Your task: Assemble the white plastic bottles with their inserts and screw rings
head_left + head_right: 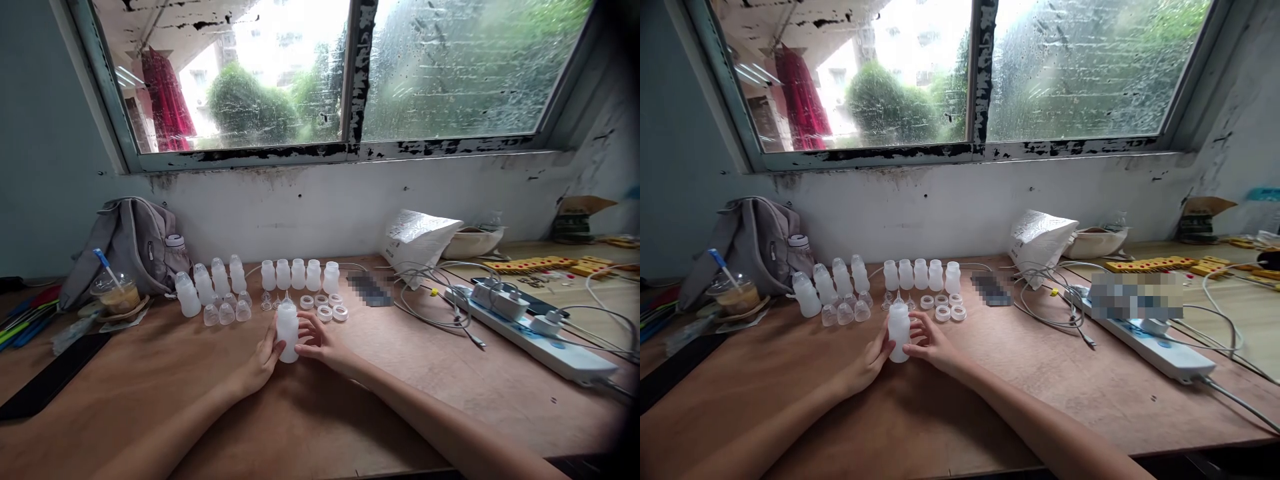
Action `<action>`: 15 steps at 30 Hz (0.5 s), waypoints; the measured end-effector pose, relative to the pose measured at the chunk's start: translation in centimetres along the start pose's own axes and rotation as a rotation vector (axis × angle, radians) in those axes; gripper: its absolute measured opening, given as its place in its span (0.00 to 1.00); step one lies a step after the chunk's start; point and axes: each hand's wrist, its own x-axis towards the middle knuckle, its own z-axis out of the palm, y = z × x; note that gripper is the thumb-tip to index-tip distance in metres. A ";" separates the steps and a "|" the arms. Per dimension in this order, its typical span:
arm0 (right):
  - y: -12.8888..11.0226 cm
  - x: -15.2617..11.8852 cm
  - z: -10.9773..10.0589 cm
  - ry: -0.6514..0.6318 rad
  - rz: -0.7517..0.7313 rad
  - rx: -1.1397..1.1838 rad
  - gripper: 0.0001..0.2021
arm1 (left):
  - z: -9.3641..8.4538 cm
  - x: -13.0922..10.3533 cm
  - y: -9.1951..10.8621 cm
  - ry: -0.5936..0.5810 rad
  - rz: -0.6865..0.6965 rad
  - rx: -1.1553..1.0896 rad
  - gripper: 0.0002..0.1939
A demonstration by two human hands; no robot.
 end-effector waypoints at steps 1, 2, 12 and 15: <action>0.2 0.0 0.0 0.005 -0.021 -0.062 0.30 | 0.1 0.0 0.1 -0.026 0.017 -0.002 0.26; 0.4 -0.1 0.1 0.008 -0.042 -0.118 0.31 | 0.1 -0.1 0.2 -0.041 0.047 0.031 0.24; 0.1 -0.3 -0.1 0.153 -0.003 -0.139 0.23 | -6.1 1.8 -2.9 0.494 0.137 0.692 0.14; 0.0 -0.1 -0.6 0.212 0.036 -0.083 0.20 | -9.8 2.0 -5.8 0.741 -0.112 0.660 0.15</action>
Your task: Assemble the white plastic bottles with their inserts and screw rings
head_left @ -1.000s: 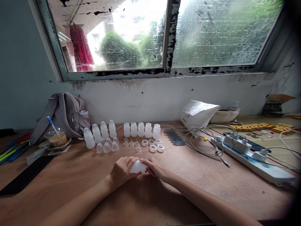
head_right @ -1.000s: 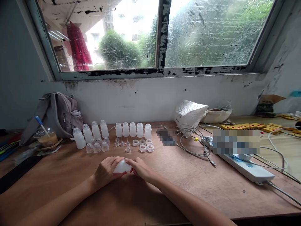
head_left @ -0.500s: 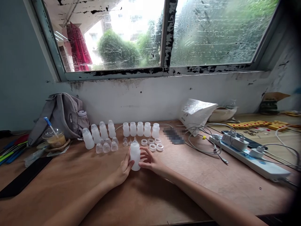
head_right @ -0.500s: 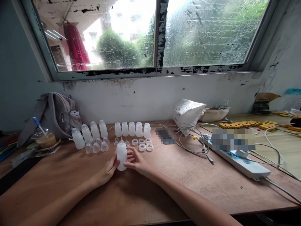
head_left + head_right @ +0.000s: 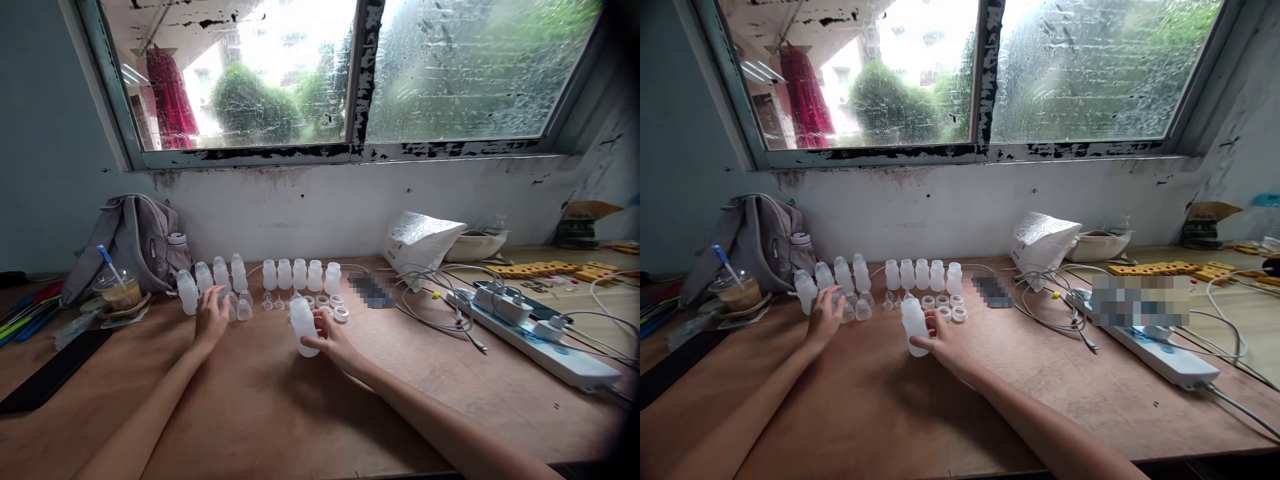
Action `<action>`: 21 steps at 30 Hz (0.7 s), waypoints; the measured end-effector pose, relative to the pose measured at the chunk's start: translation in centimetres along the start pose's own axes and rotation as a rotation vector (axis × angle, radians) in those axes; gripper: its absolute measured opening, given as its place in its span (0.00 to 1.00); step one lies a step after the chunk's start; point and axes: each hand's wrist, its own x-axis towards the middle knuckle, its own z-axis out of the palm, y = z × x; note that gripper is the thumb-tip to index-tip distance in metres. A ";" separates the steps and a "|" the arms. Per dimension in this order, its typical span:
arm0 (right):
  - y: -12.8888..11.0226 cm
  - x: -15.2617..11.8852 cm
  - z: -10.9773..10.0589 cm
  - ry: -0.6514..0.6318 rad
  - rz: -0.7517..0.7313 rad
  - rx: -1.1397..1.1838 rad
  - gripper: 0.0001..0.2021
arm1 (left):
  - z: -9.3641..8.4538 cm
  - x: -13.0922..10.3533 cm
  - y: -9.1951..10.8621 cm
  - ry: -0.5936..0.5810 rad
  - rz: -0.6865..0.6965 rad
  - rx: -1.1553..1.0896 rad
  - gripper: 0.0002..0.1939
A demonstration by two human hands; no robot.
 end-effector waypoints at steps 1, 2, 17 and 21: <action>-0.1 0.0 -0.1 0.015 0.008 0.004 0.18 | 0.0 0.4 -1.3 -0.002 -0.128 -0.004 0.15; -0.2 0.0 -0.2 0.030 0.010 -0.001 0.17 | 0.1 0.7 -2.5 -0.017 -0.243 -0.016 0.15; -0.8 -0.2 -0.2 0.034 -0.040 -0.151 0.14 | 0.8 -1.0 1.7 -0.063 -0.276 -0.587 0.21; -1.0 -0.3 -0.2 0.044 -0.061 -0.185 0.14 | 1.0 -2.7 5.0 -0.274 -0.219 -0.826 0.21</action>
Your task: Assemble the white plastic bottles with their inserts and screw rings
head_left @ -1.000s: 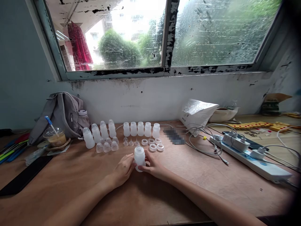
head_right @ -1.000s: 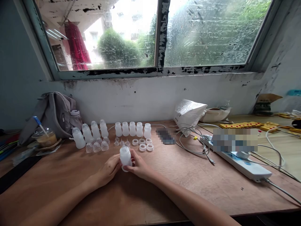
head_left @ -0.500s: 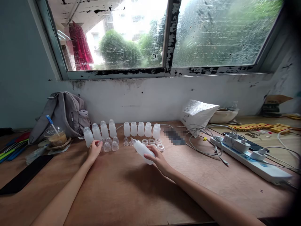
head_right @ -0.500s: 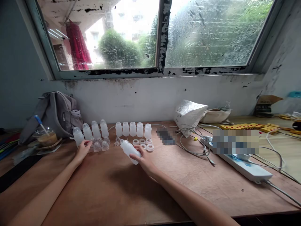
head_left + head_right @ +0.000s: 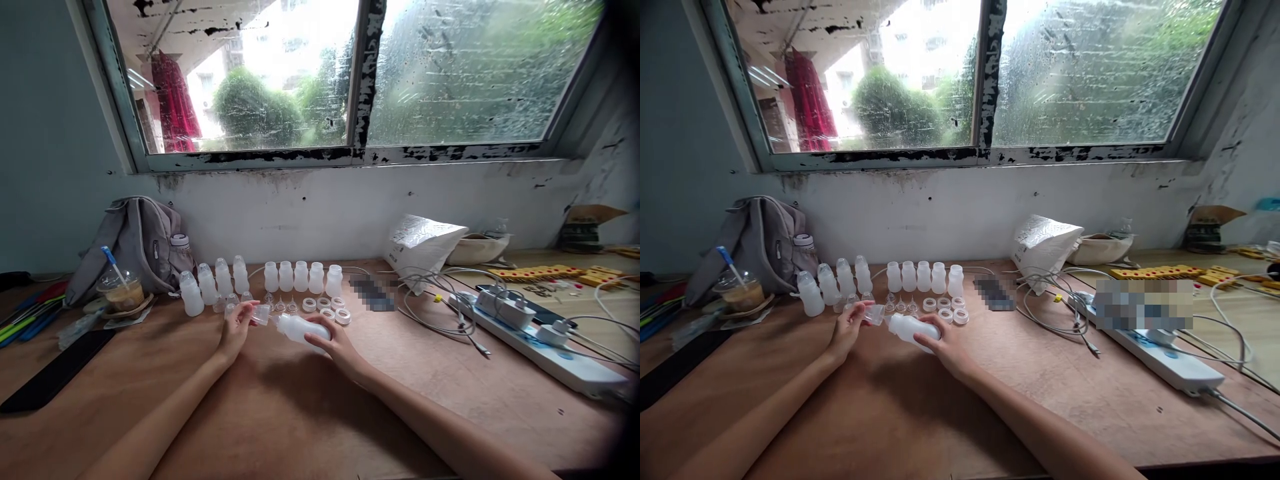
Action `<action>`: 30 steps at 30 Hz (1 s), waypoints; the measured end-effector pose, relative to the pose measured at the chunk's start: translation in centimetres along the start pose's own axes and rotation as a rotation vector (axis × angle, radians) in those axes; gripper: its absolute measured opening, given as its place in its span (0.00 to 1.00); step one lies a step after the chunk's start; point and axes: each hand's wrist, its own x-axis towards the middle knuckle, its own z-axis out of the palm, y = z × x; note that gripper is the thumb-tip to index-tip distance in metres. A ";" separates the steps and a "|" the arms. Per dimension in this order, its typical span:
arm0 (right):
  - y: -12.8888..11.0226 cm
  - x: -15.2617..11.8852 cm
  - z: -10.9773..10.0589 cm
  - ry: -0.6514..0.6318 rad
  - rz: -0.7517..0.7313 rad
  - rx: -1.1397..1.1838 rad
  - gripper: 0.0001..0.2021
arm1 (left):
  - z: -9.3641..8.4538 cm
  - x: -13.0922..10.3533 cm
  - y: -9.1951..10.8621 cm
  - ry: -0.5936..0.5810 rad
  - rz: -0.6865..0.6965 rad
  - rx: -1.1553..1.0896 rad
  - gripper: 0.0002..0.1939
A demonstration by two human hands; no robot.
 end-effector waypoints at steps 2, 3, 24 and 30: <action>0.0 0.0 0.0 0.014 -0.001 0.009 0.14 | 0.6 -0.6 0.5 -0.050 -0.017 -0.037 0.20; 0.0 0.0 0.0 0.013 0.000 0.014 0.14 | 0.8 -0.9 0.7 -0.070 -0.028 -0.050 0.20; -0.1 -0.7 -0.4 0.171 -0.083 -0.053 0.17 | 2.7 -4.8 2.2 -0.307 0.102 0.028 0.18; -0.1 -1.4 -0.3 0.224 -0.185 -0.065 0.17 | 3.1 -6.0 2.3 -0.216 0.318 0.116 0.17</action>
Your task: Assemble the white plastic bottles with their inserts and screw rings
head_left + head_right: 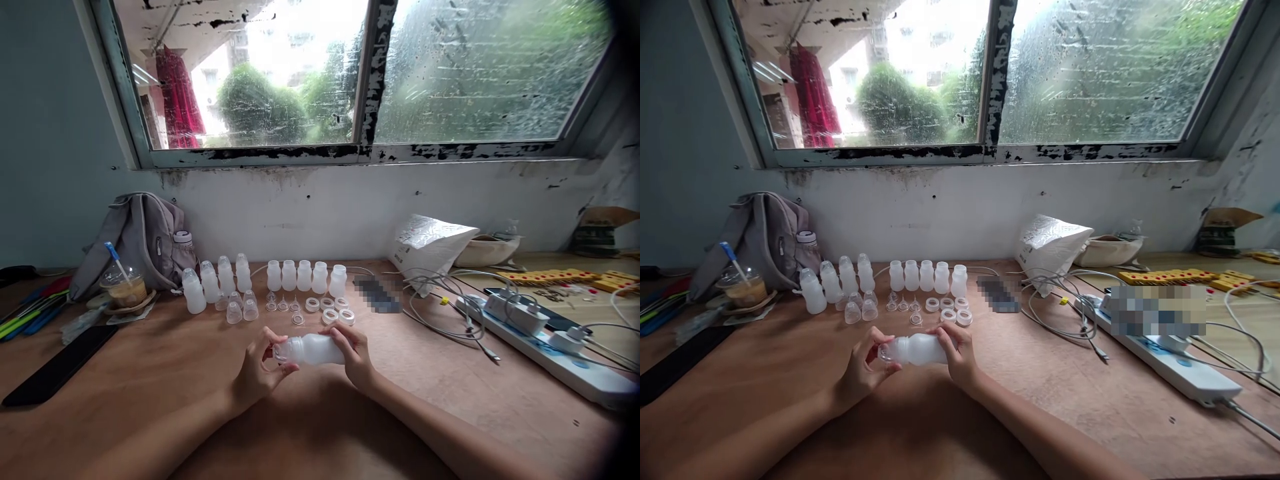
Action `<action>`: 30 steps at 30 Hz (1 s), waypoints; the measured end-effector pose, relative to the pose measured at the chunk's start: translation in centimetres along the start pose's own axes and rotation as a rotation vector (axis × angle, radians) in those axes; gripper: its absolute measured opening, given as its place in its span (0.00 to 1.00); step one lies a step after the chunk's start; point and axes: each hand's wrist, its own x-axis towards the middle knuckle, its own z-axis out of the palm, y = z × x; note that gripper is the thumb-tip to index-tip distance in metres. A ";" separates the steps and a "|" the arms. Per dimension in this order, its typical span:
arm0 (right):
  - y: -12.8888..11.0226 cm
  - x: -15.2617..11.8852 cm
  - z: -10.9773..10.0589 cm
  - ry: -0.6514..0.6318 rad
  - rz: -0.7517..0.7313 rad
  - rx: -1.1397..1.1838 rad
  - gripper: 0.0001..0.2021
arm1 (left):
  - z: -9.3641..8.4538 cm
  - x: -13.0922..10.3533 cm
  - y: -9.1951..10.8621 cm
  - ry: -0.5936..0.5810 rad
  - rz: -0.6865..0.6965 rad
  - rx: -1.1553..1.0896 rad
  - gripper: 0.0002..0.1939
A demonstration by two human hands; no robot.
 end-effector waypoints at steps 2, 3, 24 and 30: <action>0.0 0.0 0.0 0.006 -0.034 0.010 0.17 | 0.0 -0.1 0.1 0.014 0.042 0.021 0.17; 0.0 0.0 0.0 0.009 -0.052 0.014 0.17 | 0.0 -0.2 0.1 0.022 0.059 0.029 0.18; 0.1 1.3 0.9 0.001 0.151 0.107 0.15 | -2.2 6.5 2.2 -0.004 -0.485 -0.321 0.21; 0.9 1.8 0.4 -0.061 0.129 0.136 0.13 | -6.1 11.0 1.4 -0.054 -0.337 -0.017 0.17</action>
